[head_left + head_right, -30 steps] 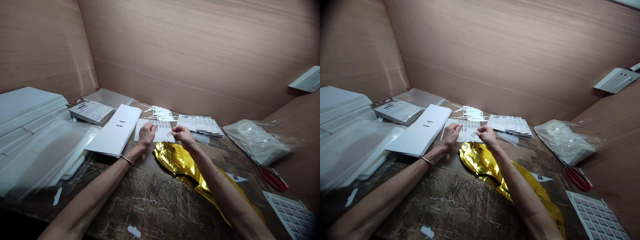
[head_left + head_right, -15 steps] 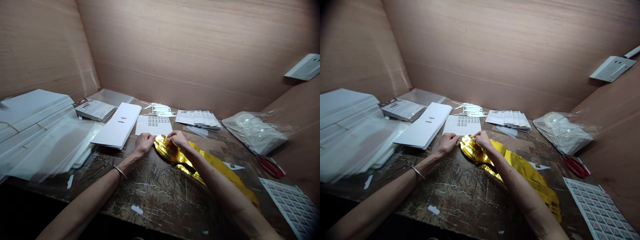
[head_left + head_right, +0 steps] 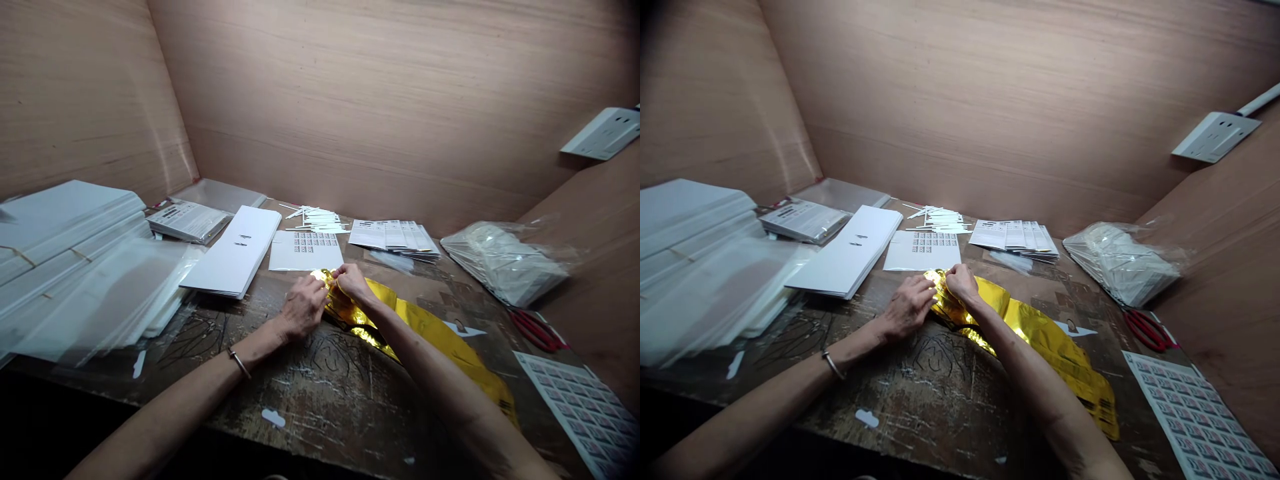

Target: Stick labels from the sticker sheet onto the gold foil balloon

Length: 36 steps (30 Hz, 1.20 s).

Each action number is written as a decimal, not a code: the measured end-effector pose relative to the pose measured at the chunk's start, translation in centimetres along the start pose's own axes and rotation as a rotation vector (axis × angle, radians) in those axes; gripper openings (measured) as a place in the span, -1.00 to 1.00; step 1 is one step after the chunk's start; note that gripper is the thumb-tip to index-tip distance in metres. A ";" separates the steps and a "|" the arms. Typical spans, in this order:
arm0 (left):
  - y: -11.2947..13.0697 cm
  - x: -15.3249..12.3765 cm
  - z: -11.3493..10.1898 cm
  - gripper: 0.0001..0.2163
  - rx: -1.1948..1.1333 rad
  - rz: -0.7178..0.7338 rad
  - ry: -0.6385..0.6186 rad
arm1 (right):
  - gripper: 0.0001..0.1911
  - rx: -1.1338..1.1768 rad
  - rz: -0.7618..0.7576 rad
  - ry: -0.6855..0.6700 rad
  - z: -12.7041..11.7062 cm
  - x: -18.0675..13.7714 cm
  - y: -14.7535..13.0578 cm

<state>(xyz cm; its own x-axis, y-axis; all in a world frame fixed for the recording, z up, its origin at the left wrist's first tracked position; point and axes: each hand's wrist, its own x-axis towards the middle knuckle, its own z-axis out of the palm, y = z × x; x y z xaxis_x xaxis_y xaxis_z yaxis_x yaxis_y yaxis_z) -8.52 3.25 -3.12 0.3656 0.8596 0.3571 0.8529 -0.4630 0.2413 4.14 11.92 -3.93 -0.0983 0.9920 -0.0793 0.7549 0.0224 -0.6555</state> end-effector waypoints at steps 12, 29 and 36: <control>-0.9 0.7 0.6 -0.74 0.007 -0.123 -0.034 | -0.87 -0.331 -0.136 0.023 -0.5 -1.6 -0.5; -2.3 6.9 -0.9 -0.82 -0.290 -0.776 -0.175 | -0.76 -0.560 -0.389 0.120 -0.2 -6.3 -1.3; -1.9 6.5 -1.0 -0.64 -0.361 -0.792 -0.072 | -0.80 -0.281 -0.264 0.204 -0.5 -4.5 -0.6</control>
<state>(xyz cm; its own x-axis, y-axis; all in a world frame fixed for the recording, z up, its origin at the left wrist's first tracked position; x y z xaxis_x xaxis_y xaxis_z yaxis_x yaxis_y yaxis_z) -8.14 9.53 -0.31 -0.2515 0.9635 -0.0914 0.7002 0.2463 0.6701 4.47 7.48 -2.80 -0.2032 0.9512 0.2324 0.8707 0.2841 -0.4014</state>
